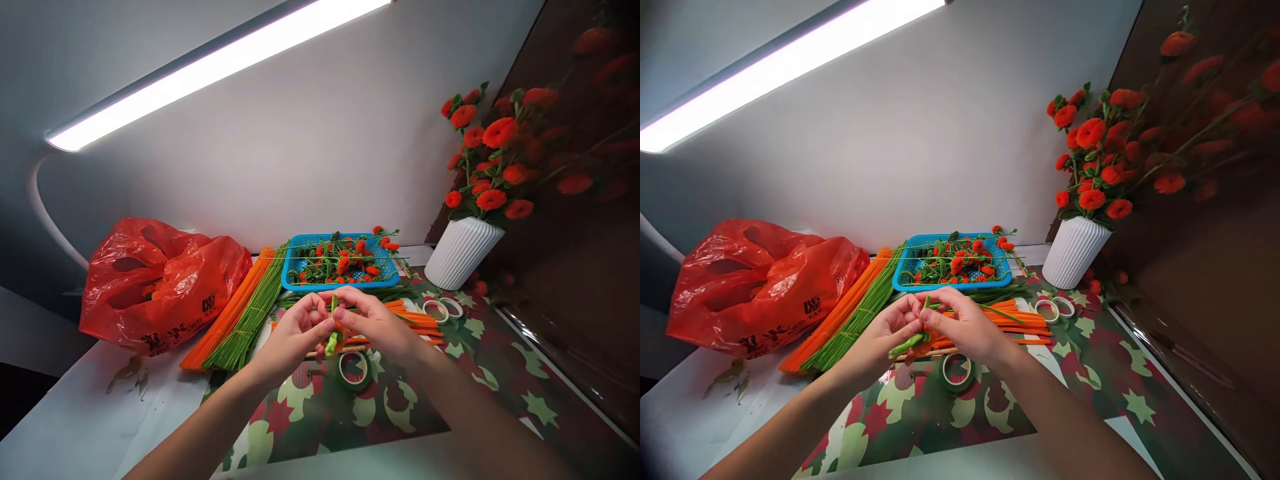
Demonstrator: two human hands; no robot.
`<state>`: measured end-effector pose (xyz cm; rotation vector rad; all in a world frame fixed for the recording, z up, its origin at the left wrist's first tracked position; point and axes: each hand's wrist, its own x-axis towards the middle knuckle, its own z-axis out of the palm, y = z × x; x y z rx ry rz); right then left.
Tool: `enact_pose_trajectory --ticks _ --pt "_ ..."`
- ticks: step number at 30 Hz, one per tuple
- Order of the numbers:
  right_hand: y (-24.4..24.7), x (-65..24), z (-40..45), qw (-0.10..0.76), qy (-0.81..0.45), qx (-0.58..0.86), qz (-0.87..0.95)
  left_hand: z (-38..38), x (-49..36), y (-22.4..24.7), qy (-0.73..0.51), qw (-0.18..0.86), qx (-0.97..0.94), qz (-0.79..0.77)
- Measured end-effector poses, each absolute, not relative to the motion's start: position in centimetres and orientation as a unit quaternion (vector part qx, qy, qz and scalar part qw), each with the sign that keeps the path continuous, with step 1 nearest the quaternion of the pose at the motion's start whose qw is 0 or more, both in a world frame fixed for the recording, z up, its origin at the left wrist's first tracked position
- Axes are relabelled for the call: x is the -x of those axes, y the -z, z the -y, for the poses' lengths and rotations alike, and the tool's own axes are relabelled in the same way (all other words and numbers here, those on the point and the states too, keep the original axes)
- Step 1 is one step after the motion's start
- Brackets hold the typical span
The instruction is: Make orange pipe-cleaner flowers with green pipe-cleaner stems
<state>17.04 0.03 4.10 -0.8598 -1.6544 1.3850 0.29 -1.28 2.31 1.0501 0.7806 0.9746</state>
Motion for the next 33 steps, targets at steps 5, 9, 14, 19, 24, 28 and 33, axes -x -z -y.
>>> enact_pose_trajectory --ticks 5,9,14,19,24,28,33 --pt "-3.5 -16.2 0.2 0.463 -0.598 0.291 0.587 0.8 0.2 -2.0 -0.438 0.707 -0.454 -0.320" --pt "-2.8 -16.1 0.2 0.548 -0.481 0.308 0.611 1.0 0.1 -2.2 -0.438 0.749 -0.412 -0.277" --pt "-2.5 -16.4 0.4 0.601 -0.367 0.307 0.640 1.4 -0.3 -2.0 -0.515 0.717 -0.393 -0.258" --pt "-2.5 -16.3 1.0 0.631 -0.353 0.322 0.611 1.7 -0.6 -1.5 -0.542 0.643 -0.467 -0.275" --pt "-2.1 -16.1 1.1 0.614 -0.348 0.309 0.638 1.8 -0.6 -1.4 -0.576 0.582 -0.462 -0.341" --pt "-2.8 -17.2 0.4 0.521 -0.315 0.285 0.740 1.2 -0.1 -1.5 -0.551 0.619 -0.430 -0.358" --pt "-4.3 -18.9 -0.6 0.376 -0.271 0.300 0.834 0.6 0.0 -1.7 -0.498 0.629 -0.461 -0.380"
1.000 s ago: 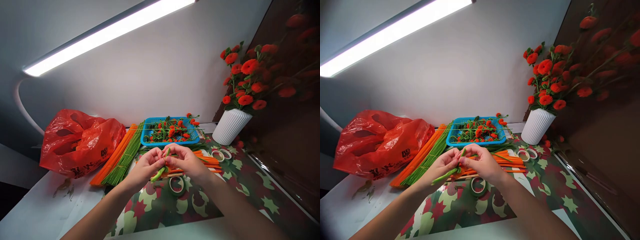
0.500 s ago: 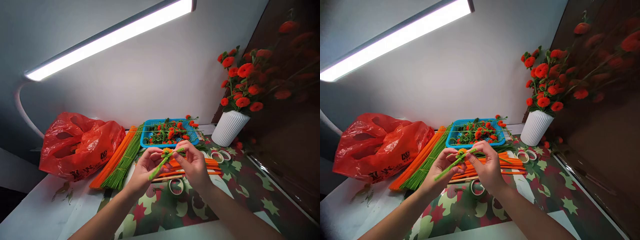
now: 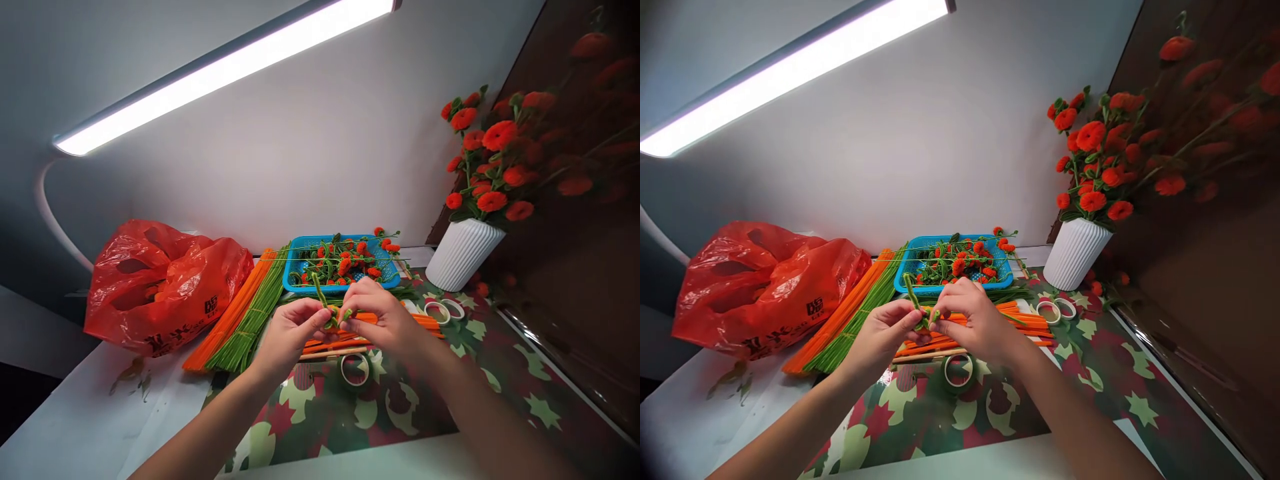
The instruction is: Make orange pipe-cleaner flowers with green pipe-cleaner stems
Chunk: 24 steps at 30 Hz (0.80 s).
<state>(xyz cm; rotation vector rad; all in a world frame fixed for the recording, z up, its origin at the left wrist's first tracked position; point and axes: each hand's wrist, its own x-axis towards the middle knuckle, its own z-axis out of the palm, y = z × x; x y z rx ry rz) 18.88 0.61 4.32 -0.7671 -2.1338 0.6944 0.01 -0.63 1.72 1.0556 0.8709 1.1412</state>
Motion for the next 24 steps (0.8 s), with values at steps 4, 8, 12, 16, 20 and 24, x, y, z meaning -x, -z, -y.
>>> enact_pose_trajectory --ticks 4,8,12,16,20,24 --pt "-3.6 -17.8 0.0 0.479 -0.279 0.362 0.749 0.8 -0.2 -1.9 -0.519 0.601 -0.464 -0.393" --pt "-2.0 -15.5 1.3 0.582 -0.306 0.432 0.617 1.2 -0.5 -2.0 -0.558 0.559 -0.461 -0.405" --pt "-1.5 -14.7 1.7 0.634 -0.256 0.382 0.622 1.5 -0.6 -2.1 -0.559 0.547 -0.472 -0.407" --pt "-2.2 -15.5 1.5 0.602 -0.161 0.323 0.712 1.6 -0.4 -2.1 -0.550 0.546 -0.486 -0.403" --pt "-3.1 -16.1 1.4 0.557 -0.131 0.330 0.751 1.7 -0.3 -2.1 -0.547 0.526 -0.510 -0.405" --pt "-3.5 -16.1 1.7 0.556 -0.168 0.356 0.733 1.8 -0.3 -2.0 -0.556 0.528 -0.528 -0.366"
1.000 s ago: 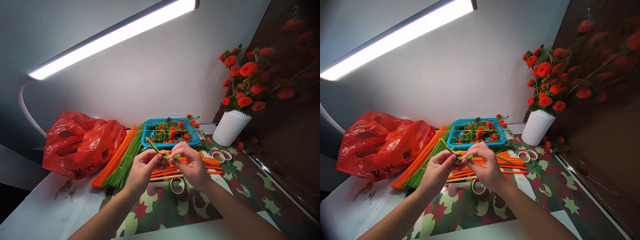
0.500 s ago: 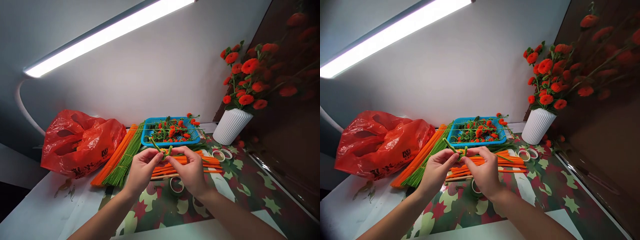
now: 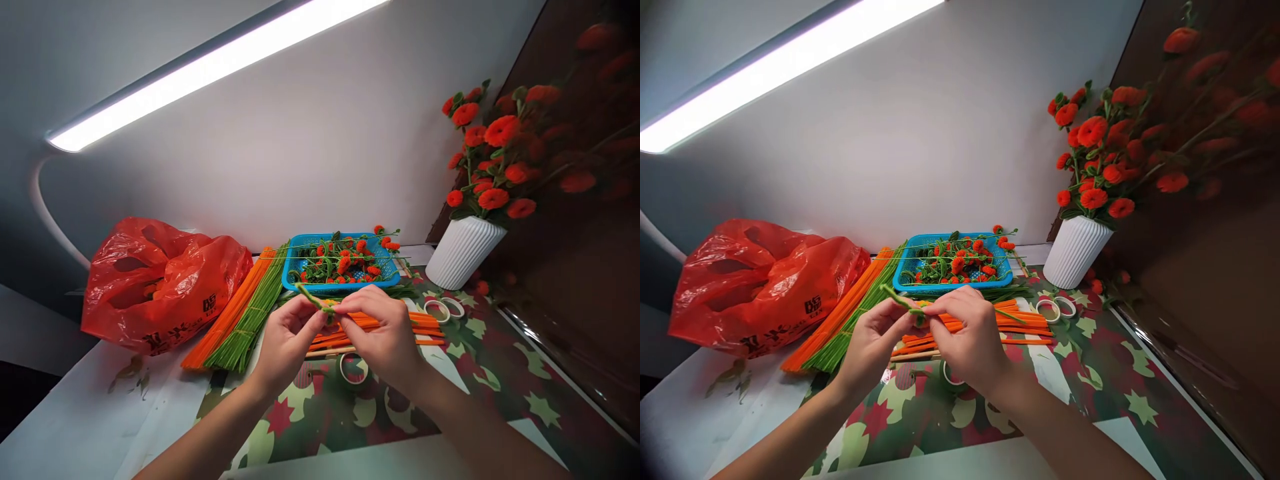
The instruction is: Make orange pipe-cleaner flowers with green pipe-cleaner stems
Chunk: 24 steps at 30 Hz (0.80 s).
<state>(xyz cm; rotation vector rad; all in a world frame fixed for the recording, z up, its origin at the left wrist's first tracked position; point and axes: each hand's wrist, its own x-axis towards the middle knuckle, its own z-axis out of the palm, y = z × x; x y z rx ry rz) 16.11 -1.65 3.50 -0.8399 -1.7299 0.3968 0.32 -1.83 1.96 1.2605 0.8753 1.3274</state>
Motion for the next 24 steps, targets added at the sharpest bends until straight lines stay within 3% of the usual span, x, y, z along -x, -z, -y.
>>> enact_pose_trajectory --ticks 9,14,24 --pt "-3.7 -15.7 2.1 0.566 -0.209 0.409 0.685 2.0 -0.5 -2.4 -0.578 0.482 -0.544 -0.370" --pt "-4.0 -15.8 2.1 0.519 -0.215 0.421 0.712 2.0 -0.6 -2.5 -0.571 0.430 -0.569 -0.406" --pt "-4.0 -16.9 1.4 0.478 -0.160 0.380 0.775 1.8 -0.3 -2.9 -0.540 0.463 -0.564 -0.419"
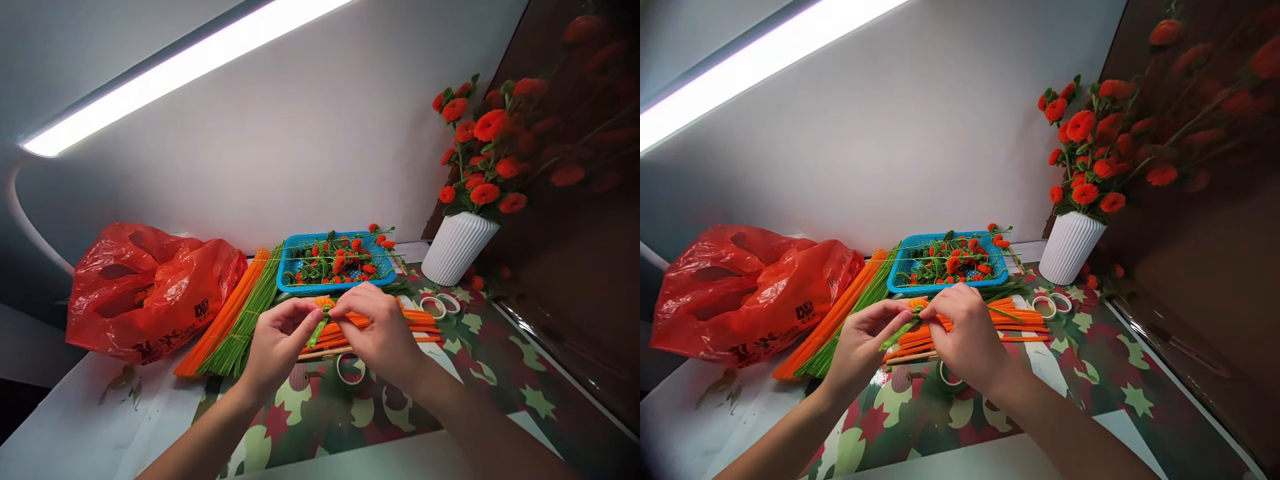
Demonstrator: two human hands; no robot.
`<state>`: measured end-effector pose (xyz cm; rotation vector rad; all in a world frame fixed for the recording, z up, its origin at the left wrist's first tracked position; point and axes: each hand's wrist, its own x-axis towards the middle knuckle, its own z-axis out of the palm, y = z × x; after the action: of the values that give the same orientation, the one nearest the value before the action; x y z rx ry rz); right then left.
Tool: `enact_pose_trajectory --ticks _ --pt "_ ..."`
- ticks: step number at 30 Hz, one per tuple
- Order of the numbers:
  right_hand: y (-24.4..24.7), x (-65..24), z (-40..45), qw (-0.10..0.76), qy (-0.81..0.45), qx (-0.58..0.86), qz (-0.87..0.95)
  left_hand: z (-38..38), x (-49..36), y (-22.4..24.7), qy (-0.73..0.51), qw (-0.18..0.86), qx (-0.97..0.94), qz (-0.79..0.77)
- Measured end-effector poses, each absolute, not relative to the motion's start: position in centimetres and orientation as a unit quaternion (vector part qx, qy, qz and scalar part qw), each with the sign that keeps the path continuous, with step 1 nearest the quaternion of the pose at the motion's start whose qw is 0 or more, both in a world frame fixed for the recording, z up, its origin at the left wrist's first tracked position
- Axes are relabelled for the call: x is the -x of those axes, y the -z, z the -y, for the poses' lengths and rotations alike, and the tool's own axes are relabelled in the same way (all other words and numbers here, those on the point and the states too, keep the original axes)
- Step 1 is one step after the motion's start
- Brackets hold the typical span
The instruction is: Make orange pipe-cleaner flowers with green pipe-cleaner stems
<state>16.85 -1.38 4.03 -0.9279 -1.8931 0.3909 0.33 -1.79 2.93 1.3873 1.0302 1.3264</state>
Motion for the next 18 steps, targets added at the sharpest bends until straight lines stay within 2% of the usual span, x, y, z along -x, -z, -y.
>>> enact_pose_trajectory --ticks 4,12,15,18 --pt "-4.2 -16.9 1.4 0.489 -0.215 0.385 0.752 1.6 -0.2 -3.5 -0.528 0.476 -0.557 -0.430" --pt "-4.1 -16.3 1.0 0.506 -0.450 0.431 0.596 1.5 0.1 -3.6 -0.502 0.447 -0.607 -0.423" --pt "-4.0 -16.2 0.8 0.512 -0.541 0.417 0.521 1.7 0.3 -3.0 -0.524 0.332 -0.664 -0.417" --pt "-3.6 -16.2 0.5 0.467 -0.684 0.407 0.386 1.8 0.5 -2.3 -0.528 0.179 -0.737 -0.383"
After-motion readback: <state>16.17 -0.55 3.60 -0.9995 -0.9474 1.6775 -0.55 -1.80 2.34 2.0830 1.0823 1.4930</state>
